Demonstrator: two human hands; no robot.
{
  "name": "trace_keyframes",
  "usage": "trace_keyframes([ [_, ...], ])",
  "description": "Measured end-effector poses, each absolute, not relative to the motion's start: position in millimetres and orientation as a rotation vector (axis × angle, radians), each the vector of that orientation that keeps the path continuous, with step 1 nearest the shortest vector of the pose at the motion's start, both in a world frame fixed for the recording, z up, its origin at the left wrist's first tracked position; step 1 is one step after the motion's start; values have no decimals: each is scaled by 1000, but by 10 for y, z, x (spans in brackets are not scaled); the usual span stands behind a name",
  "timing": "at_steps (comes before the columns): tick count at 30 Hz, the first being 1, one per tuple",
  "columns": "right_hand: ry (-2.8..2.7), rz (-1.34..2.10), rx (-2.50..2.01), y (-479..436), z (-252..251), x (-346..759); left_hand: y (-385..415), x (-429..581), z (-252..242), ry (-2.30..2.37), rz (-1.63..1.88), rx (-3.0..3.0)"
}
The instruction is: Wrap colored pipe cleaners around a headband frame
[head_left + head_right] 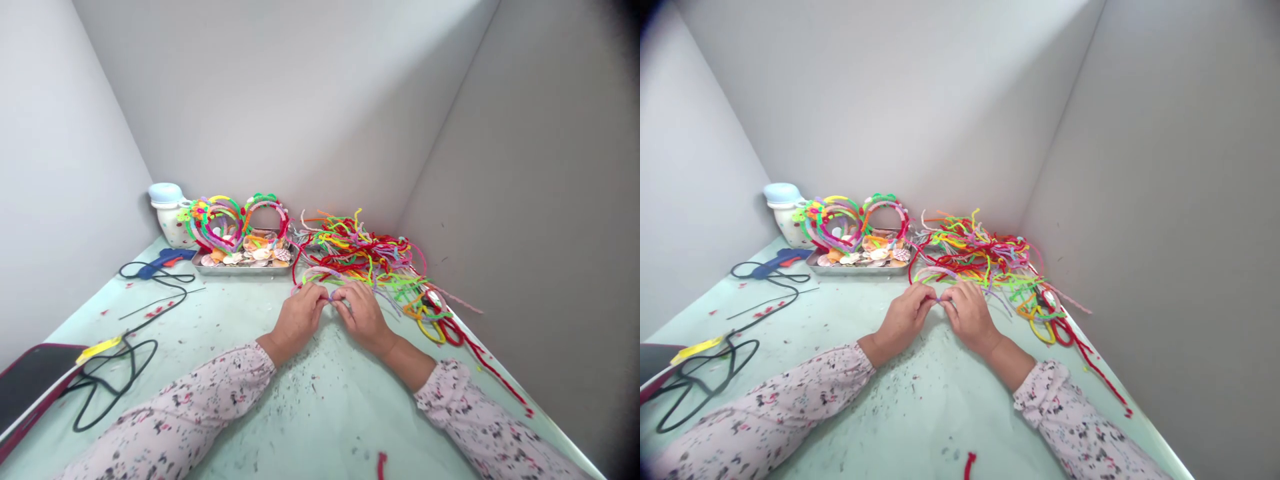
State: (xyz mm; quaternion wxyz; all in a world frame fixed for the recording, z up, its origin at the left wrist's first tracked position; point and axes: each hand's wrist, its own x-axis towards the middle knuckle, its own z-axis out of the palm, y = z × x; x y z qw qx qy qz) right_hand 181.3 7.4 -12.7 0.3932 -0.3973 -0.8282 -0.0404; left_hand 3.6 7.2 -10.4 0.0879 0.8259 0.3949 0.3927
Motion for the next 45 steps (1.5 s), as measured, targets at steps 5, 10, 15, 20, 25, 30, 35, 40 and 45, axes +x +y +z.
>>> trace_keyframes([
  [5,-2143,-103,-980,89,-163,1819,79,37,-108,1167,1140,2491],
  [10,-2159,-111,-983,91,-187,1816,77,28,-113,1160,1135,2515],
  [15,-2137,-96,-1007,90,-188,1819,87,21,-124,1159,1149,2503],
  [20,-2088,-68,-1023,47,-167,1814,75,27,-110,1168,1184,2523],
  [25,-2040,-19,-1056,-10,-149,1792,37,24,-94,1163,1207,2553],
  [30,-2027,30,-1050,-22,-136,1782,32,15,-93,1176,1198,2543],
  [35,-1999,99,-1043,-39,-132,1782,37,18,-95,1158,1187,2534],
  [40,-1994,196,-1073,-55,-127,1782,53,14,-110,1115,1196,2529],
  [45,-2023,268,-1090,-46,-155,1787,62,10,-123,1097,1138,2548],
])
